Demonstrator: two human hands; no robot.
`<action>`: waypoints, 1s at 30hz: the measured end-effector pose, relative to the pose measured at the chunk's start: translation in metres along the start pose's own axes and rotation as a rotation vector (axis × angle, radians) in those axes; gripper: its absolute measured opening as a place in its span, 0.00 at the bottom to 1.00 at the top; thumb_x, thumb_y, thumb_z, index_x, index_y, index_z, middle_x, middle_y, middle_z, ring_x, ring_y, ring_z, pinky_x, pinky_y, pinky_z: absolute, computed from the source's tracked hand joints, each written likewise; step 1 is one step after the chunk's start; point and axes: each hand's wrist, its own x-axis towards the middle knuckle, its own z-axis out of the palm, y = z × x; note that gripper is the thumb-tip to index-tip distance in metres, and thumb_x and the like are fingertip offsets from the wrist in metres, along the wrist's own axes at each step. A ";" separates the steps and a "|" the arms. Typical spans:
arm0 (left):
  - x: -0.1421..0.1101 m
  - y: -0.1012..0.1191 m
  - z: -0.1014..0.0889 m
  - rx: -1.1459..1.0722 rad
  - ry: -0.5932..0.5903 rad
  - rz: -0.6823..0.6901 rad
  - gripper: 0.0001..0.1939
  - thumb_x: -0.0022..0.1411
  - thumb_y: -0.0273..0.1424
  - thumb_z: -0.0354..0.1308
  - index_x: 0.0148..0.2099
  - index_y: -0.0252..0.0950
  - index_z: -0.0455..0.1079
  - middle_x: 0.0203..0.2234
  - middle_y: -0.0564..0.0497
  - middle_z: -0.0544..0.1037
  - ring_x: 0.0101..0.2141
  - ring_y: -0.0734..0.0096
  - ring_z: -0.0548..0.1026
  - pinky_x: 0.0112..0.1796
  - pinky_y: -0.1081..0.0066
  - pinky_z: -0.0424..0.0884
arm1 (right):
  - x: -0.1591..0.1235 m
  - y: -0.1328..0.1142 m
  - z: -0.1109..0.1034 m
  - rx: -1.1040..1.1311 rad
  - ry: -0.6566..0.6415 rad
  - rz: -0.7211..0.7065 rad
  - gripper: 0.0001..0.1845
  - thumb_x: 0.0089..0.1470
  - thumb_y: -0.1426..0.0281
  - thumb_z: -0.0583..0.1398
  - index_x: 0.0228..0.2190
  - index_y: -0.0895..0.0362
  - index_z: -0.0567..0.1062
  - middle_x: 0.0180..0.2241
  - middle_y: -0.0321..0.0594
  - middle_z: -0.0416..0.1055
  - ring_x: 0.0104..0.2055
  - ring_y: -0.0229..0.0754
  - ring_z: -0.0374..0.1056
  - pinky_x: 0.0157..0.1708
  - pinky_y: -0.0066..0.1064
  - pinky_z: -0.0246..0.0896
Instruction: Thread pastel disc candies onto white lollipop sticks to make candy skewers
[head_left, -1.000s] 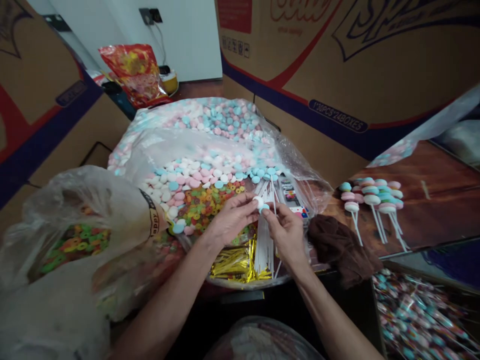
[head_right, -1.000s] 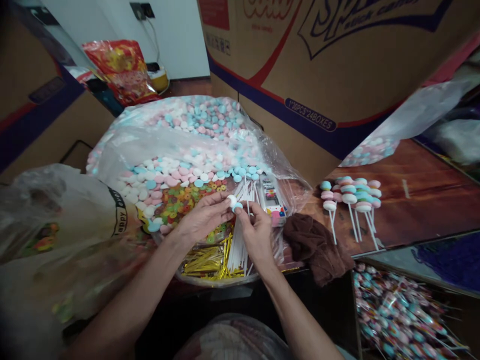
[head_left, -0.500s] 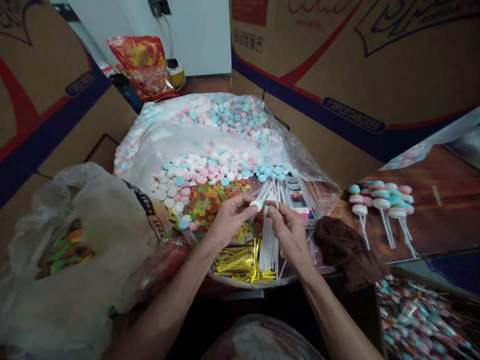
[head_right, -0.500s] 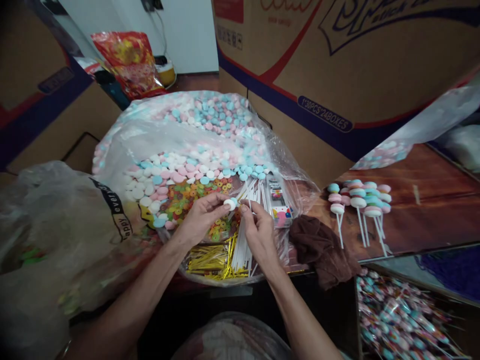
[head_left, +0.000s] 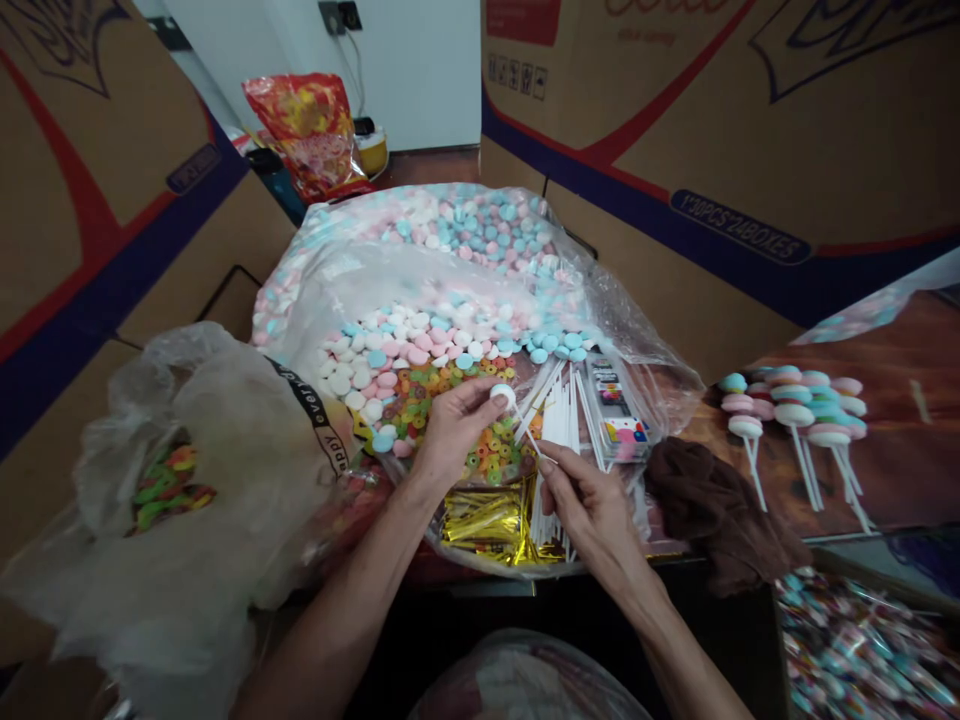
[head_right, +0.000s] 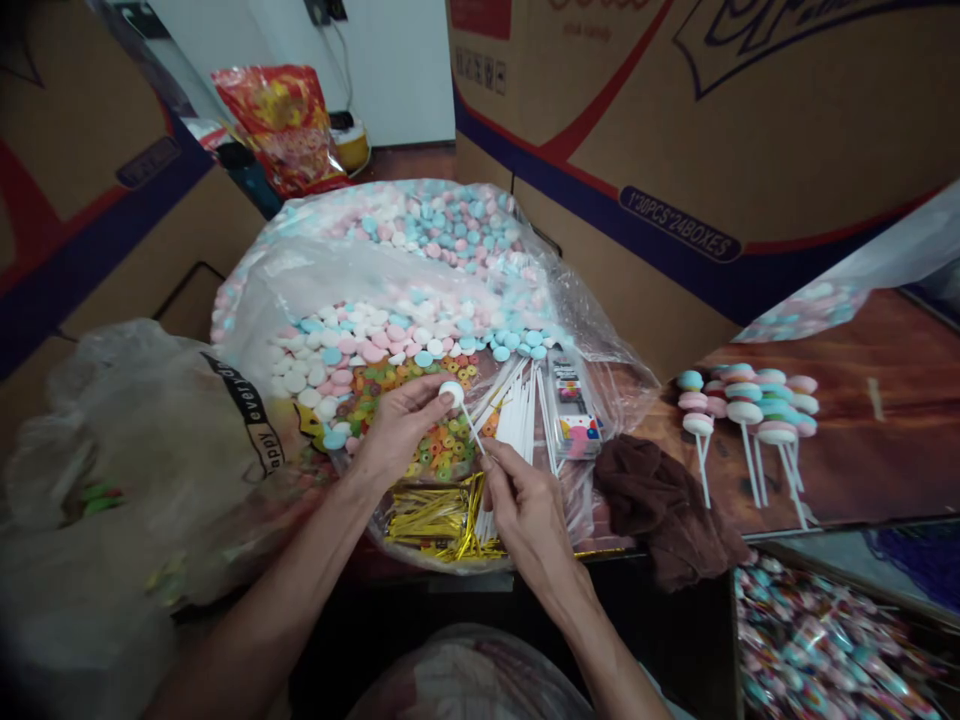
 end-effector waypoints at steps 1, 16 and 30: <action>0.000 -0.001 -0.001 0.003 0.008 -0.003 0.18 0.44 0.35 0.72 0.40 0.34 0.79 0.29 0.52 0.80 0.27 0.76 0.73 0.32 0.73 0.72 | 0.000 -0.001 0.000 0.009 -0.003 -0.001 0.22 0.63 0.60 0.54 0.50 0.59 0.76 0.18 0.31 0.63 0.19 0.34 0.56 0.19 0.25 0.52; -0.007 -0.006 -0.008 0.103 0.026 0.067 0.18 0.50 0.35 0.69 0.44 0.36 0.80 0.40 0.48 0.83 0.39 0.67 0.78 0.43 0.68 0.74 | 0.008 0.001 0.006 0.003 -0.037 0.017 0.18 0.62 0.60 0.55 0.43 0.58 0.78 0.18 0.30 0.62 0.20 0.35 0.57 0.21 0.25 0.52; -0.033 -0.018 -0.009 0.543 0.038 0.347 0.13 0.62 0.31 0.58 0.47 0.39 0.78 0.41 0.48 0.81 0.42 0.66 0.77 0.45 0.68 0.73 | 0.013 -0.029 0.031 0.312 -0.002 0.103 0.16 0.59 0.58 0.54 0.25 0.55 0.66 0.14 0.27 0.54 0.17 0.32 0.49 0.17 0.24 0.45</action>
